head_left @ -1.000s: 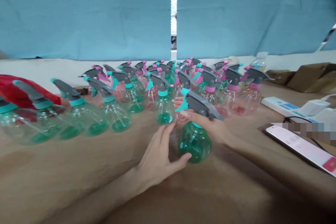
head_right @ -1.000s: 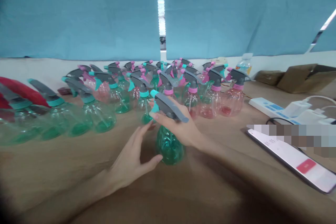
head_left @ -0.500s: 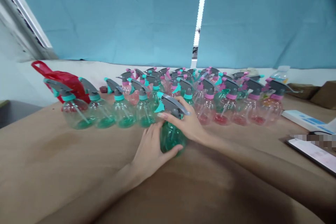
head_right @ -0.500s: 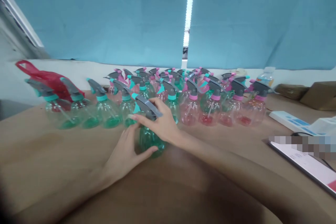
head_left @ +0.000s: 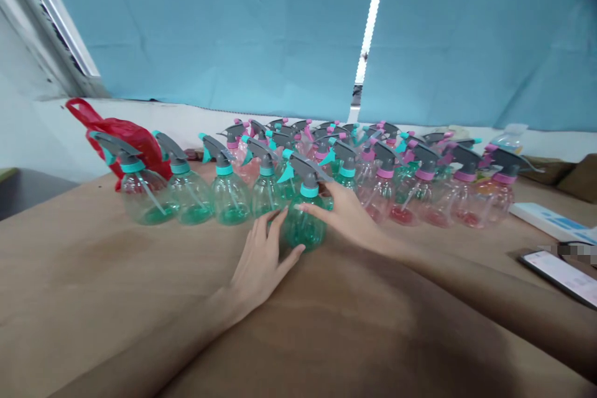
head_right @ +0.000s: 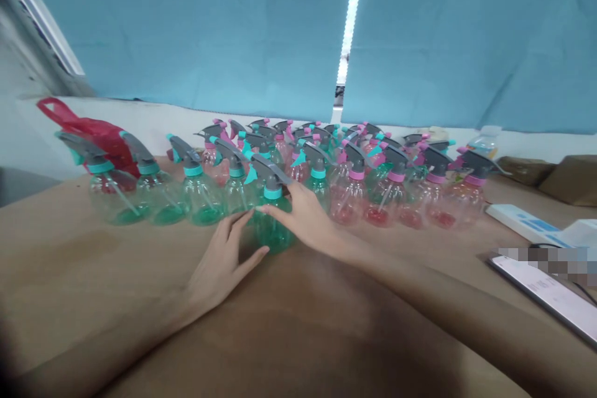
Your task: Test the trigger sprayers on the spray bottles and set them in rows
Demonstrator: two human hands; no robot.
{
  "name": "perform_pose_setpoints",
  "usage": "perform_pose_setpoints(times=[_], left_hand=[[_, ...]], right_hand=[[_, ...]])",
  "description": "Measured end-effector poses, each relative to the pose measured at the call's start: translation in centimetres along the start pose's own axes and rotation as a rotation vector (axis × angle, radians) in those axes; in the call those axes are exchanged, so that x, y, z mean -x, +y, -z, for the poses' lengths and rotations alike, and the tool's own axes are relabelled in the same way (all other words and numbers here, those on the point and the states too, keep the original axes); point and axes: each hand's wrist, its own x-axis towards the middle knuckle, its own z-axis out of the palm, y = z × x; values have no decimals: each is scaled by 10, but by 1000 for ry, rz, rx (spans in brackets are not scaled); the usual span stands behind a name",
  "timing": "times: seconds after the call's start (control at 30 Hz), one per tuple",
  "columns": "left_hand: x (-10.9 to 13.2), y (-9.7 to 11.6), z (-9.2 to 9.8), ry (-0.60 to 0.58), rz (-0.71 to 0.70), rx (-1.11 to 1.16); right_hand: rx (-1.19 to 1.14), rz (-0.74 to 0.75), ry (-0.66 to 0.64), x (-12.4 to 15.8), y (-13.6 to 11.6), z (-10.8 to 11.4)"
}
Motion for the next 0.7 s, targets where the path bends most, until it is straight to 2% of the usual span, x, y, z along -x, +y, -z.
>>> perform_pose_setpoints(times=[0.3, 0.7], left_hand=[[5, 6, 0, -73, 12, 16], [5, 5, -1, -133, 10, 30]], right_hand=[[69, 40, 38, -29, 18, -13], [166, -5, 84, -41, 25, -21]])
